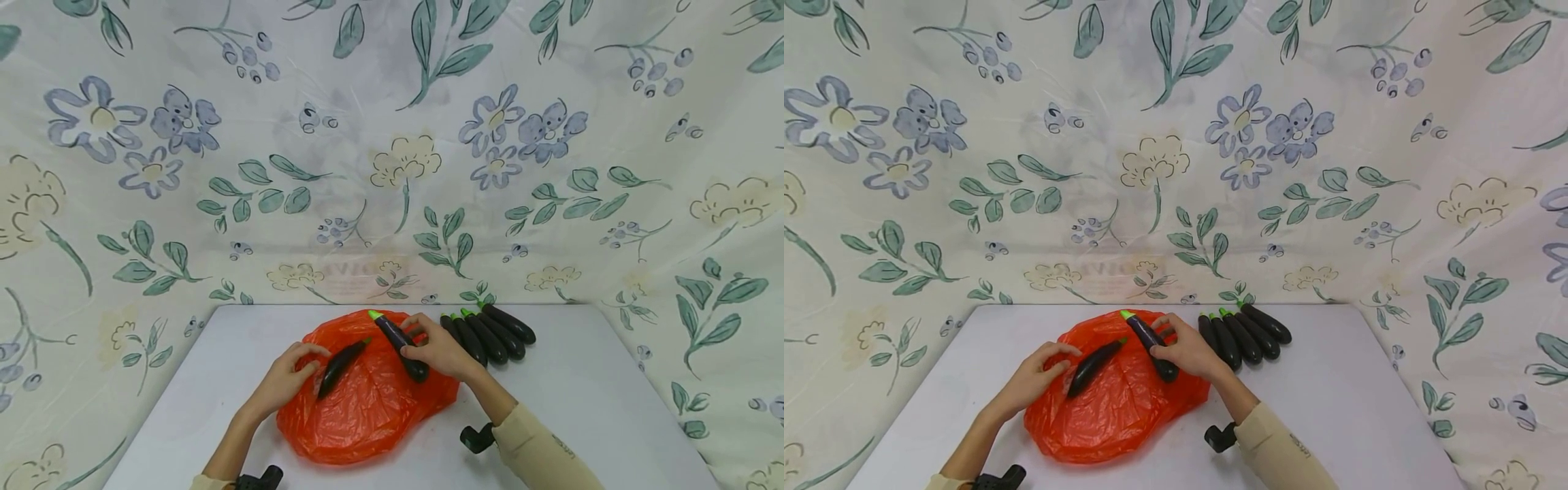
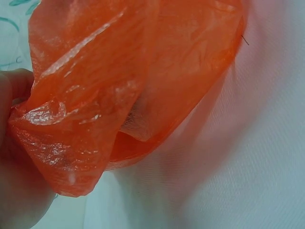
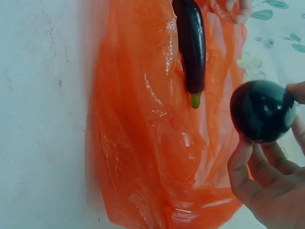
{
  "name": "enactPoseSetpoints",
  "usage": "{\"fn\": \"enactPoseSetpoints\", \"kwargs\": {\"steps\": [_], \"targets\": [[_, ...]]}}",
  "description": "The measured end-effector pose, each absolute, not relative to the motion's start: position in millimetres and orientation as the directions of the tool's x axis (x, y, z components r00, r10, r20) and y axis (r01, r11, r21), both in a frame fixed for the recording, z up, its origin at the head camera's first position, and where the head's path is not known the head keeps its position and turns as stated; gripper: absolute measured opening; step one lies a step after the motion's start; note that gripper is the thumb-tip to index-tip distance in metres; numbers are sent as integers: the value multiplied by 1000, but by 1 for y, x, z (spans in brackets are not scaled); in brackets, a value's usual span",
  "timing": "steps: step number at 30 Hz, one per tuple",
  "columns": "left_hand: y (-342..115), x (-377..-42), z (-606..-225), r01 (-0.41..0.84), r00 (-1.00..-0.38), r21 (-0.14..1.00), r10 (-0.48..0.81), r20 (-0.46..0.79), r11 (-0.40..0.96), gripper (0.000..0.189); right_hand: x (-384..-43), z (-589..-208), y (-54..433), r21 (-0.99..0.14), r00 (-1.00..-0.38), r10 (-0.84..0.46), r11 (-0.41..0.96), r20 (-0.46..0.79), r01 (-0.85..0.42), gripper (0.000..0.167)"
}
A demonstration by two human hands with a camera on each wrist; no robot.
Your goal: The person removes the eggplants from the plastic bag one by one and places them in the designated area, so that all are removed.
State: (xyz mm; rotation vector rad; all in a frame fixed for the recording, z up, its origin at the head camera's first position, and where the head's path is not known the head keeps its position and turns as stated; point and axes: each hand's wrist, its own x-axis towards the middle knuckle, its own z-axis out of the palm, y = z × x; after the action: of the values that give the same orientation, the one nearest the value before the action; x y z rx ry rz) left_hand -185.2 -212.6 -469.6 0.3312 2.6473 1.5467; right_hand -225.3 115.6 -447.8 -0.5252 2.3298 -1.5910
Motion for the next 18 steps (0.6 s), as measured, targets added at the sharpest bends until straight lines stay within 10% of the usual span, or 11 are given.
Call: {"fn": "enactPoseSetpoints", "kwargs": {"steps": [18], "targets": [[-214,-188,-474,185,-975,827,206,86,530,25,-229,-442,127,-939,-942,-335,320,15,-129,39]]}}
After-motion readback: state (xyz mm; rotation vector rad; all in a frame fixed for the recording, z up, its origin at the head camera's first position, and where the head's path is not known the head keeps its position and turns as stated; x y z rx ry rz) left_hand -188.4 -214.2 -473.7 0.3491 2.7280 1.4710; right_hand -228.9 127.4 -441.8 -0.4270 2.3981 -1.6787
